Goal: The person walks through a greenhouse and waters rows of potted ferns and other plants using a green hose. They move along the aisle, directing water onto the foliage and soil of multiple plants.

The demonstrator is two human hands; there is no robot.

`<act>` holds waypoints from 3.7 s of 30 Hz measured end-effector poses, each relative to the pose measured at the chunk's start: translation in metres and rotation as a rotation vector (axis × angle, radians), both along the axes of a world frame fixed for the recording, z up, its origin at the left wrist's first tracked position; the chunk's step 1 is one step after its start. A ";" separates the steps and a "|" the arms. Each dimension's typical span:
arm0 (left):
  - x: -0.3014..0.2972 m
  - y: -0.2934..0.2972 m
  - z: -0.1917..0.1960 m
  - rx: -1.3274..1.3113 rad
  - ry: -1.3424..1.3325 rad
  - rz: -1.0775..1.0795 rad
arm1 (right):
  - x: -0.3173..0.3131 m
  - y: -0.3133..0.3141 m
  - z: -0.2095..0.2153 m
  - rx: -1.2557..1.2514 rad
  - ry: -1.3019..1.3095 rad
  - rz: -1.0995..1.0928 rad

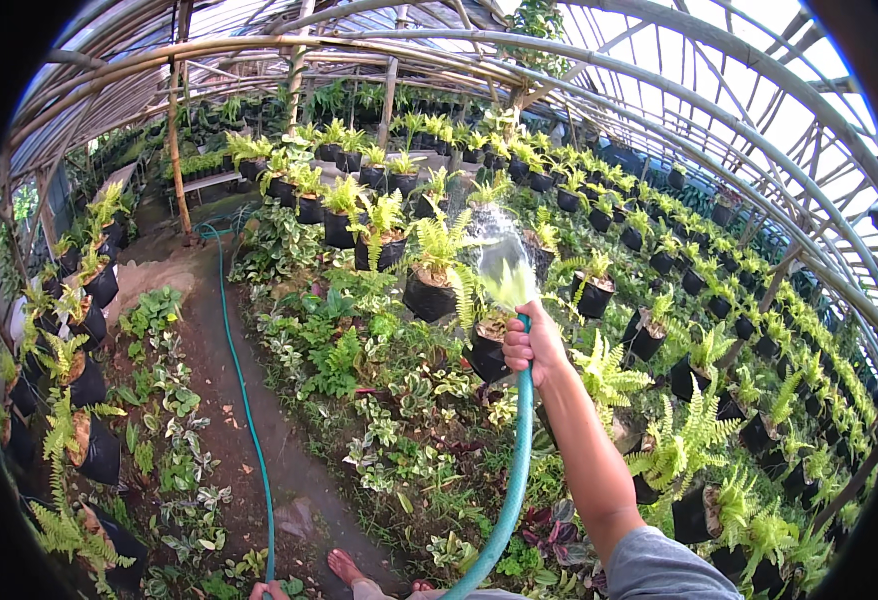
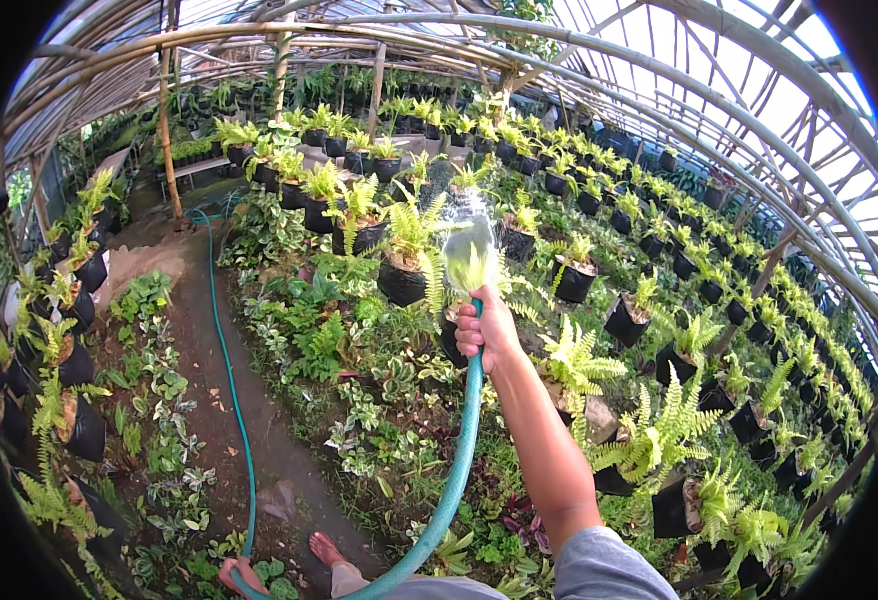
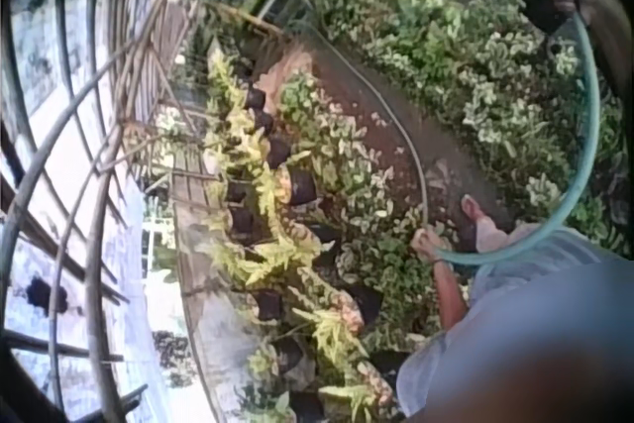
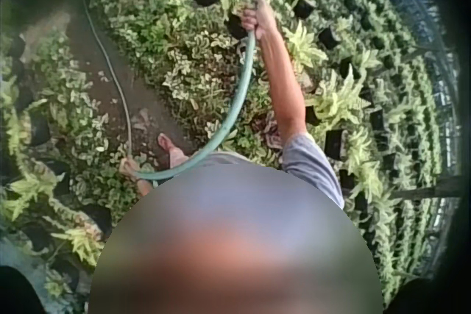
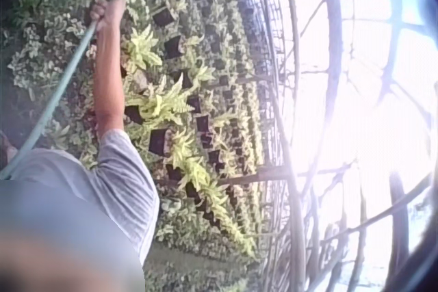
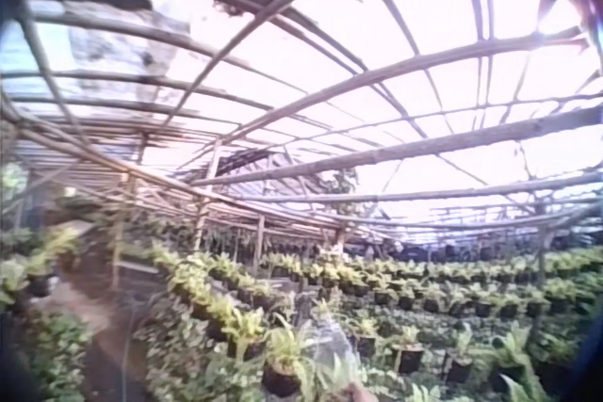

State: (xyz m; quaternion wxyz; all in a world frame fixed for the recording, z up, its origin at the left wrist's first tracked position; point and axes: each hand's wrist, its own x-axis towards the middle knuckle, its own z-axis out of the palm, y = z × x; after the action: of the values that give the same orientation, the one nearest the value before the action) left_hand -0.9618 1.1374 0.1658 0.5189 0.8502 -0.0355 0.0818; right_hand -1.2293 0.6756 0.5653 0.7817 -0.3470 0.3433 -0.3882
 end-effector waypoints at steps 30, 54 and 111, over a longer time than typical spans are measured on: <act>-0.017 0.001 0.022 -0.147 0.054 -0.007 | -0.003 0.002 -0.003 0.020 -0.048 0.053; -0.014 0.000 0.012 -0.091 0.019 -0.015 | -0.010 -0.001 -0.003 0.033 -0.092 0.054; -0.048 -0.026 0.078 -0.043 0.030 -0.203 | -0.118 0.008 -0.006 0.024 -0.158 -0.040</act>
State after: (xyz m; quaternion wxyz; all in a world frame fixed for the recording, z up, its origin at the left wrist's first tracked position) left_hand -1.0103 1.1116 0.2442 0.5430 0.8320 -0.1121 0.0168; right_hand -1.3477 0.6838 0.5591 0.8026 -0.2988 0.2920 -0.4257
